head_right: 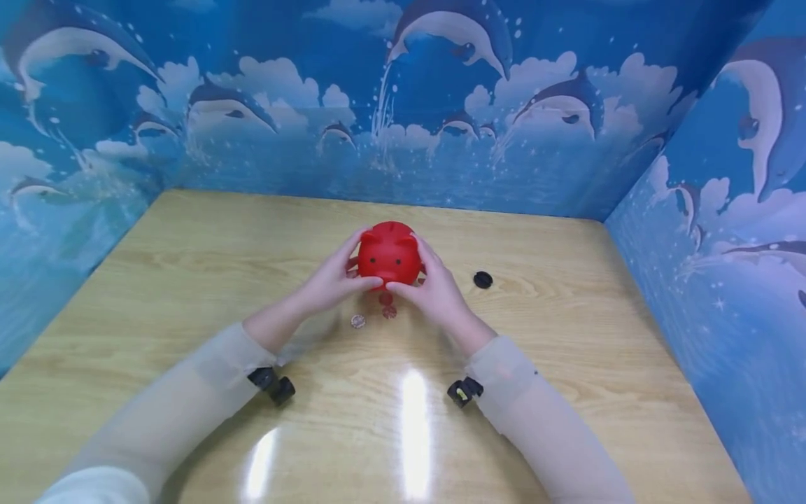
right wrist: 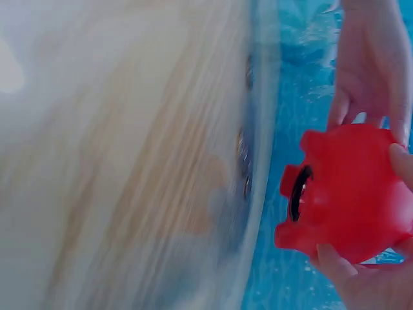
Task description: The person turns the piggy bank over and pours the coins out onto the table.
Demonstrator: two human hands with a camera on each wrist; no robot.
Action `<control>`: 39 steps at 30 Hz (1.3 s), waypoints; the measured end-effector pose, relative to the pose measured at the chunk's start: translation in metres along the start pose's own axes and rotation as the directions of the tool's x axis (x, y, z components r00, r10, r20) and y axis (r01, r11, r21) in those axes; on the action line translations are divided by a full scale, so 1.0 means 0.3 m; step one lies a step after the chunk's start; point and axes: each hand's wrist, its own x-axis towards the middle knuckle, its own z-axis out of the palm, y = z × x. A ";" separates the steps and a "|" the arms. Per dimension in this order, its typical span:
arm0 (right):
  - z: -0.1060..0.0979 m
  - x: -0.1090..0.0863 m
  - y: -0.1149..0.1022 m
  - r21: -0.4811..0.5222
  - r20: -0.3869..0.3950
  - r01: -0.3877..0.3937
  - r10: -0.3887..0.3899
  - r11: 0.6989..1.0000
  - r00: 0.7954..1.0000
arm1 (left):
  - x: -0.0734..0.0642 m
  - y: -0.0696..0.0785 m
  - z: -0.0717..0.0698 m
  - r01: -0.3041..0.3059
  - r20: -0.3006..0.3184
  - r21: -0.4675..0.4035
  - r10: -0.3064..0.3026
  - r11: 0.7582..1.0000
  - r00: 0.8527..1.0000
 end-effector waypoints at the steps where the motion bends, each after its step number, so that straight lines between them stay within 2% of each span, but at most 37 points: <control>1: 0.002 -0.002 0.000 -0.011 -0.023 0.032 -0.032 0.999 0.999 | 0.000 0.001 -0.001 -0.027 -0.007 0.012 0.027 1.000 1.000; 4: 0.003 -0.006 -0.008 -0.088 -0.097 0.170 -0.179 0.981 0.979 | -0.002 0.011 -0.006 -0.151 -0.047 0.097 0.156 0.984 0.987; 5: 0.001 -0.004 -0.014 -0.096 -0.108 0.193 -0.203 0.976 0.973 | -0.001 0.016 -0.007 -0.169 -0.060 0.120 0.177 0.978 0.982; 8: -0.012 0.004 -0.026 -0.075 -0.071 0.152 -0.157 0.986 0.985 | 0.006 0.026 -0.006 -0.129 -0.068 0.147 0.140 0.981 0.988; 10: -0.016 0.006 -0.022 -0.022 -0.021 0.059 -0.060 0.998 0.998 | 0.008 0.024 -0.001 -0.059 -0.050 0.128 0.066 0.990 0.997; 12: -0.016 0.004 -0.014 0.009 0.017 -0.006 0.006 1.000 1.000 | 0.010 0.017 0.002 -0.005 -0.027 0.109 0.008 0.994 1.000; 17: -0.009 -0.004 -0.008 0.038 0.018 -0.003 0.003 0.999 1.000 | 0.012 0.013 0.001 -0.014 0.003 0.114 0.014 0.993 1.000; 19: -0.008 -0.006 -0.013 0.016 -0.008 0.036 -0.036 0.999 0.999 | 0.011 0.020 -0.002 -0.034 0.000 0.118 0.034 0.992 0.999; 20: -0.008 -0.010 -0.019 -0.012 -0.034 0.074 -0.074 0.997 0.997 | 0.009 0.024 -0.004 -0.063 -0.007 0.117 0.064 0.991 0.998; 21: -0.008 -0.012 -0.025 -0.046 -0.061 0.125 -0.127 0.991 0.990 | 0.006 0.029 -0.006 -0.100 -0.020 0.124 0.103 0.987 0.994; 23: -0.008 -0.015 -0.035 -0.125 -0.112 0.229 -0.243 0.965 0.963 | -0.001 0.040 -0.009 -0.185 -0.055 0.148 0.195 0.972 0.979; 24: -0.009 -0.014 -0.042 -0.145 -0.128 0.252 -0.271 0.957 0.954 | -0.002 0.047 -0.009 -0.209 -0.073 0.156 0.222 0.965 0.972; 26: -0.011 -0.014 -0.050 -0.131 -0.116 0.231 -0.246 0.964 0.962 | -0.006 0.052 -0.007 -0.199 -0.087 0.151 0.213 0.968 0.973; 27: -0.012 -0.013 -0.050 -0.104 -0.094 0.193 -0.203 0.976 0.975 | -0.006 0.051 -0.005 -0.171 -0.081 0.137 0.183 0.976 0.980; 29: -0.014 -0.011 -0.045 -0.032 -0.036 0.070 -0.071 0.997 0.997 | -0.003 0.043 0.000 -0.074 -0.051 0.091 0.079 0.993 0.996; 31: -0.014 -0.010 -0.038 0.017 0.014 -0.036 0.036 0.999 0.999 | 0.000 0.030 0.005 0.002 -0.017 0.052 -0.001 0.999 1.000; 33: -0.012 -0.010 -0.030 0.029 0.030 -0.070 0.069 0.997 0.997 | 0.002 0.019 0.007 0.013 -0.003 0.043 -0.013 0.999 1.000; 39: -0.007 -0.002 -0.019 0.028 0.024 -0.058 0.058 0.998 0.998 | 0.003 0.016 0.003 -0.014 -0.013 0.054 0.014 0.998 1.000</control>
